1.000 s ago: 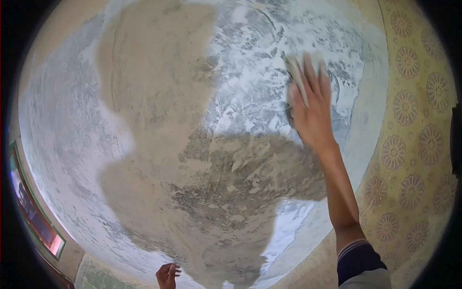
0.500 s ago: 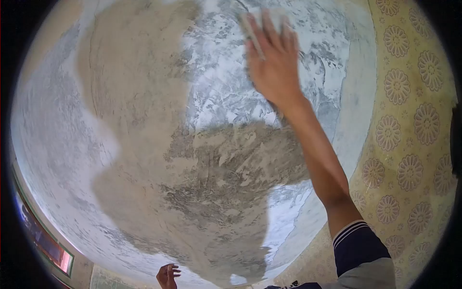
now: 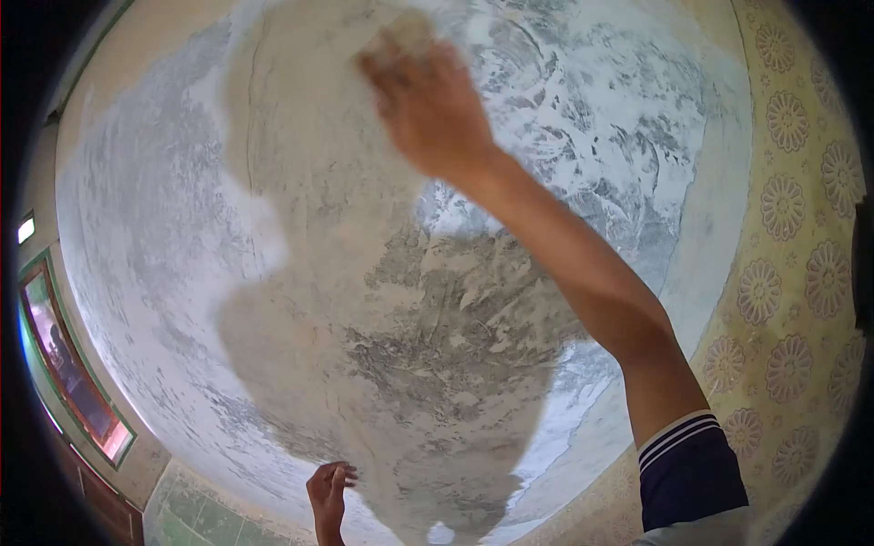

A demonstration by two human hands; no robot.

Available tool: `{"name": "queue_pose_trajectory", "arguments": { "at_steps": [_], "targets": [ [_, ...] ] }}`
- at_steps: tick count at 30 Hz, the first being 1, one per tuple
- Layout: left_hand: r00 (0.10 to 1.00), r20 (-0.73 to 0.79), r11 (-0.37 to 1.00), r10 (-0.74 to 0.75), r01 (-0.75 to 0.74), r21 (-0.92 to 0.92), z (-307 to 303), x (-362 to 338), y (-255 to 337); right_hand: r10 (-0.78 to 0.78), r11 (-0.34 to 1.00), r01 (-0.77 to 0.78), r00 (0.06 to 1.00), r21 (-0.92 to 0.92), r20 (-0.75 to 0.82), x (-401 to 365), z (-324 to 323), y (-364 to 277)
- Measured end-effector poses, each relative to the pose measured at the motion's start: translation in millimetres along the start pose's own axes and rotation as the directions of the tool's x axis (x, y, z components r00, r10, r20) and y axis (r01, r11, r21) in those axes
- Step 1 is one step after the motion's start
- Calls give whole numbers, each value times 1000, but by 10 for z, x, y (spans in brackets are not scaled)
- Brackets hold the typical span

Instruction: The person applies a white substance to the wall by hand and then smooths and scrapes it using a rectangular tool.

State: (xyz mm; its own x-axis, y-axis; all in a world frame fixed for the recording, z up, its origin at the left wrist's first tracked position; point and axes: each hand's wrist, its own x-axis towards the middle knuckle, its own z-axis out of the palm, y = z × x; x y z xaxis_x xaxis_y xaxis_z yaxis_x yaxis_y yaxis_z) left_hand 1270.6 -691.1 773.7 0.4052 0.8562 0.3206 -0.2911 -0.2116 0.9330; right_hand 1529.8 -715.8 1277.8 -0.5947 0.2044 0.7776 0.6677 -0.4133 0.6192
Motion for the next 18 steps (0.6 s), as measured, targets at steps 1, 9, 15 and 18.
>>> {"name": "queue_pose_trajectory", "arguments": {
  "at_steps": [1, 9, 15, 18],
  "targets": [
    [1000, 27, 1000, 9, -9, -16, 50, 9, 81, -65, 997, 64, 997, 29, 38, -106, -136, -149],
    [1000, 5, 999, -14, 14, -36, -173, -191, -89, 30, 999, -31, 999, -26, -11, -8, -270, 244],
    [999, 41, 999, 22, -20, -40, -113, -272, 3, -142, 990, 139, 976, 28, 164, -492, -437, -136],
    [1000, -5, 999, 3, -4, -49, -285, -324, -47, -176, 984, 177, 970, 10, 166, -365, -441, 144]
  ]
}}
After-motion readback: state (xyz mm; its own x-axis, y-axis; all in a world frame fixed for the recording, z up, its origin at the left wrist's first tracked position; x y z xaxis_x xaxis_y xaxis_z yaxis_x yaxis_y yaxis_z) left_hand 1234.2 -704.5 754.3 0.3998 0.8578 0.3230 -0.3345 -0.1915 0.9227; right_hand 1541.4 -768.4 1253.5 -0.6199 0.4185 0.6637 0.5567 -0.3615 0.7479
